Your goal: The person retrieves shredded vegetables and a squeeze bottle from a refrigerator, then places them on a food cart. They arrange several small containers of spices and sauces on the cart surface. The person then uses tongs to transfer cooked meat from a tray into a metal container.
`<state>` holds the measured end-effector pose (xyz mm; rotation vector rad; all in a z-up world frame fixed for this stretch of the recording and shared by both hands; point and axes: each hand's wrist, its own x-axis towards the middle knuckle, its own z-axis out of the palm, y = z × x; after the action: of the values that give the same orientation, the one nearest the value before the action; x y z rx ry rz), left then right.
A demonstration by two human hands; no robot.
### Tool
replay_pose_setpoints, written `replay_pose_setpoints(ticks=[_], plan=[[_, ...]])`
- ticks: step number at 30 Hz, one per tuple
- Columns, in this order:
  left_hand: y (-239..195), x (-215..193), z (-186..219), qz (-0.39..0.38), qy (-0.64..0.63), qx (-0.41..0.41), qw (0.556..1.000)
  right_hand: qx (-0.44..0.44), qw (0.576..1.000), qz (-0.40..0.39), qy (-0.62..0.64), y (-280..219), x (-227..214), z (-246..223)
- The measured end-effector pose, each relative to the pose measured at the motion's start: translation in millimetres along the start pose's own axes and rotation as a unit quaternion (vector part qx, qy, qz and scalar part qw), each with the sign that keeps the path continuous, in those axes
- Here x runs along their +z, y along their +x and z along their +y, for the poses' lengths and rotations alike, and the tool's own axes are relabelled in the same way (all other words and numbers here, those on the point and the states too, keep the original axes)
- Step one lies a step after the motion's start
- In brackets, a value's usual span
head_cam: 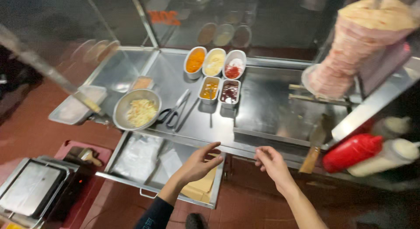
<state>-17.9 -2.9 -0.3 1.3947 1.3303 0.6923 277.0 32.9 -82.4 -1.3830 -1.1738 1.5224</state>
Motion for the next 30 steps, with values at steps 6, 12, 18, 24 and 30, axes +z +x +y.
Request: replay_pose_setpoints(ticks=[6, 12, 18, 24, 30], plan=[[-46, -117, -54, 0.192, -0.04, -0.022, 0.98, 0.028, 0.991, -0.12, 0.042, 35, 116, -77], [-54, -234, -104, 0.313, -0.04, -0.058, 0.947, 0.061, 0.983, -0.166, 0.049, 75, 195, -104], [-1, -321, -121, 0.438, 0.033, -0.058, 0.897, 0.091, 0.988, -0.119, 0.046, 115, 257, -120], [1, -379, -185, 0.7, 0.064, 0.032, 0.711, 0.071, 0.983, -0.137, 0.097, 149, 343, -135], [-5, -508, -302, 0.698, -0.167, -0.127, 0.685, 0.054, 0.97, -0.227, 0.072, 164, 434, -157]])
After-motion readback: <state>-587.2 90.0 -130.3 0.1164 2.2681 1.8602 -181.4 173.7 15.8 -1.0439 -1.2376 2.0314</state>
